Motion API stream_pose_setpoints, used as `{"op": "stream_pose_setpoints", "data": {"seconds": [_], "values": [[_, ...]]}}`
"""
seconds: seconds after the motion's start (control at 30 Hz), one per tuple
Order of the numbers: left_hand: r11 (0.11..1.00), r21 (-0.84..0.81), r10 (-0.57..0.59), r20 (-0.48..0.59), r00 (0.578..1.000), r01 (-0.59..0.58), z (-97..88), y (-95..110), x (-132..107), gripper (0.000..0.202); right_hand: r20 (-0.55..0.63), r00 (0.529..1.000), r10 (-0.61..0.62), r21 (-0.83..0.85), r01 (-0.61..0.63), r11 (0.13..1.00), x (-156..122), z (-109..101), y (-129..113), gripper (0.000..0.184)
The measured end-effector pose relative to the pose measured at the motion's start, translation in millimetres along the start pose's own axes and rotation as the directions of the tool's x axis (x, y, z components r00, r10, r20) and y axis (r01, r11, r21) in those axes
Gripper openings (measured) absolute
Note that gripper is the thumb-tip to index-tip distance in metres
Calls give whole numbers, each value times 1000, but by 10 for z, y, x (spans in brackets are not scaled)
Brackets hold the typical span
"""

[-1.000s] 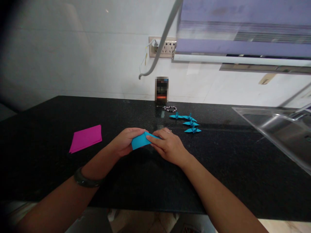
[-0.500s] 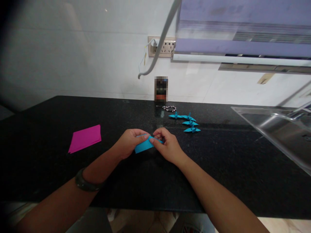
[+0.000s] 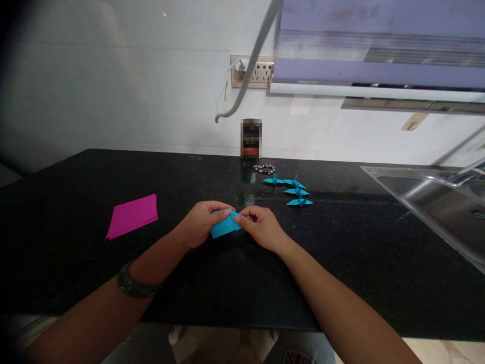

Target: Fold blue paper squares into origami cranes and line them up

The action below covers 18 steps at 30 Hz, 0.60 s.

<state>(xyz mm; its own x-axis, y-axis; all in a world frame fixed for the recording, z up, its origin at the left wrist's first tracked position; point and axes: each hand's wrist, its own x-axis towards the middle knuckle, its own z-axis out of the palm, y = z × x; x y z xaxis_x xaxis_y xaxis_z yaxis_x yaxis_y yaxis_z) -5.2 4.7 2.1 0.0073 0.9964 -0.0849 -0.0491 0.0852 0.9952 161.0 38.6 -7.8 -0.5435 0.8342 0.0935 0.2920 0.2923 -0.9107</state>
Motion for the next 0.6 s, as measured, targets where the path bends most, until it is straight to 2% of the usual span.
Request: {"op": "stream_pose_setpoints", "data": {"seconds": [0.27, 0.6], "values": [[999, 44, 21, -33, 999, -20, -19, -55, 25, 26, -26, 999, -22, -34, 21, 999, 3, 1, -4, 27], [999, -30, -19, -3, 1000, 19, -21, -87, 46, 30, -39, 998, -44, -50, 42, 998, 0, 7, 4, 25]]}}
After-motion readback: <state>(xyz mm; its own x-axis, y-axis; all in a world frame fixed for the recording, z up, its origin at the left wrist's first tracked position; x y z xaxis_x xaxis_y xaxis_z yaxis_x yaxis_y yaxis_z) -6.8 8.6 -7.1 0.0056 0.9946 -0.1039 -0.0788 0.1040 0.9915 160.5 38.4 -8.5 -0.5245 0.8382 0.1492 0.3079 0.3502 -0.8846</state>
